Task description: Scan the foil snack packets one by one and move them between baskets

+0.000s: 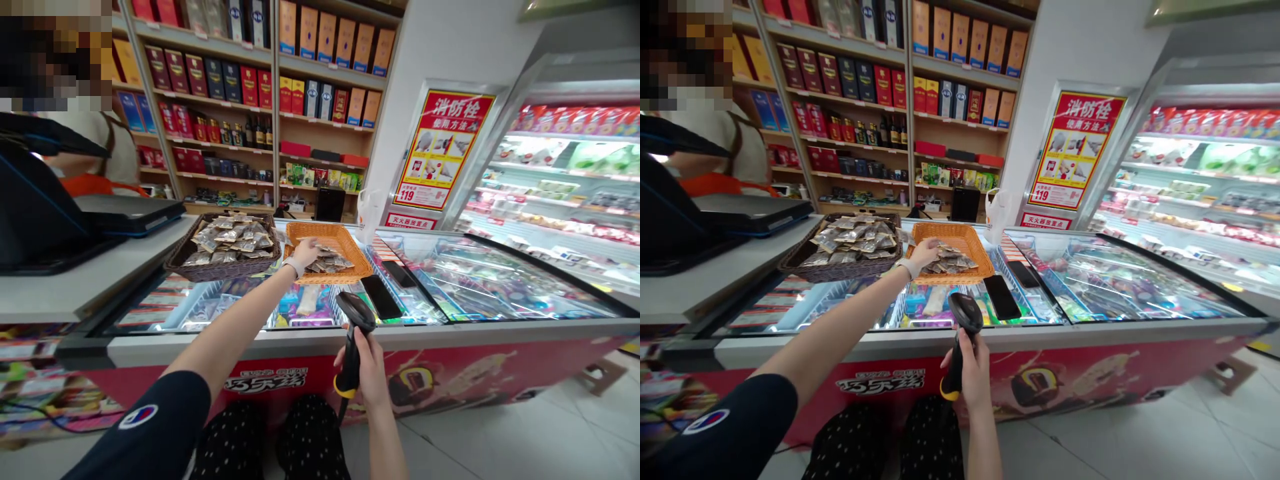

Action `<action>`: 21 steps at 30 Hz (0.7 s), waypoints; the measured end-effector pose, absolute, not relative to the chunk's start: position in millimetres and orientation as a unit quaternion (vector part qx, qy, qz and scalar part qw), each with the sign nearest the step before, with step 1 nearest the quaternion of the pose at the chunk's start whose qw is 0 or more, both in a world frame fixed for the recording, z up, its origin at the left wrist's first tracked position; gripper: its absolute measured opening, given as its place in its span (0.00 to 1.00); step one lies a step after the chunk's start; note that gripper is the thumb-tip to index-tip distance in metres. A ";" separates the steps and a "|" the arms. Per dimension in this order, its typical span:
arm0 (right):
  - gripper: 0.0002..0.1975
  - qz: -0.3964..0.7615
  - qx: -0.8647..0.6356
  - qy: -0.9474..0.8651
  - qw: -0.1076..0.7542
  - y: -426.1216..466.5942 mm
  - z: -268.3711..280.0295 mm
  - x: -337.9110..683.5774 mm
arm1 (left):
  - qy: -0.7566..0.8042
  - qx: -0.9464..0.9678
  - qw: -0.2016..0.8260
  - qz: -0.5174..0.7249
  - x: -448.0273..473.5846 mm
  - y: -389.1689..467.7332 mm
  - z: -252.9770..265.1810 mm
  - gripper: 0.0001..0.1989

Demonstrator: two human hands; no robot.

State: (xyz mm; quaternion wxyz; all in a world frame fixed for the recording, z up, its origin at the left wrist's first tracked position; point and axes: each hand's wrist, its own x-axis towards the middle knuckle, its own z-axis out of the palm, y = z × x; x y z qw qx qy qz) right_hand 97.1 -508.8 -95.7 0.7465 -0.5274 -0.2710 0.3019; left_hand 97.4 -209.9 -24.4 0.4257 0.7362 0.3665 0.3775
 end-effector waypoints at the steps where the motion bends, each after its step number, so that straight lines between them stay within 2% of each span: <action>1: 0.31 0.303 -0.526 -0.274 0.746 -508.3 -95.7 95.7 | 0.359 0.744 0.411 0.385 84.4 -210.4 -25.1 0.25; 6: 0.28 0.322 -0.507 -0.287 0.746 -498.6 -96.2 83.3 | 0.362 0.783 0.216 0.458 -20.2 -189.7 -19.0 0.20; 11: 0.28 0.344 -0.498 -0.333 0.723 -481.6 -92.2 64.0 | 0.542 0.706 0.085 0.448 -126.5 -141.8 -3.2 0.18; 14: 0.25 0.346 -0.492 -0.359 0.714 -473.2 -87.1 46.6 | 0.621 0.663 0.061 0.412 -157.0 -120.0 2.5 0.18; 18: 0.23 0.355 -0.494 -0.384 0.695 -464.7 -84.2 24.6 | 0.652 0.677 0.083 0.330 -160.5 -102.5 7.5 0.21; 21: 0.23 0.365 -0.497 -0.397 0.680 -458.9 -86.3 16.1 | 0.662 0.661 0.105 0.337 -149.6 -97.1 7.6 0.18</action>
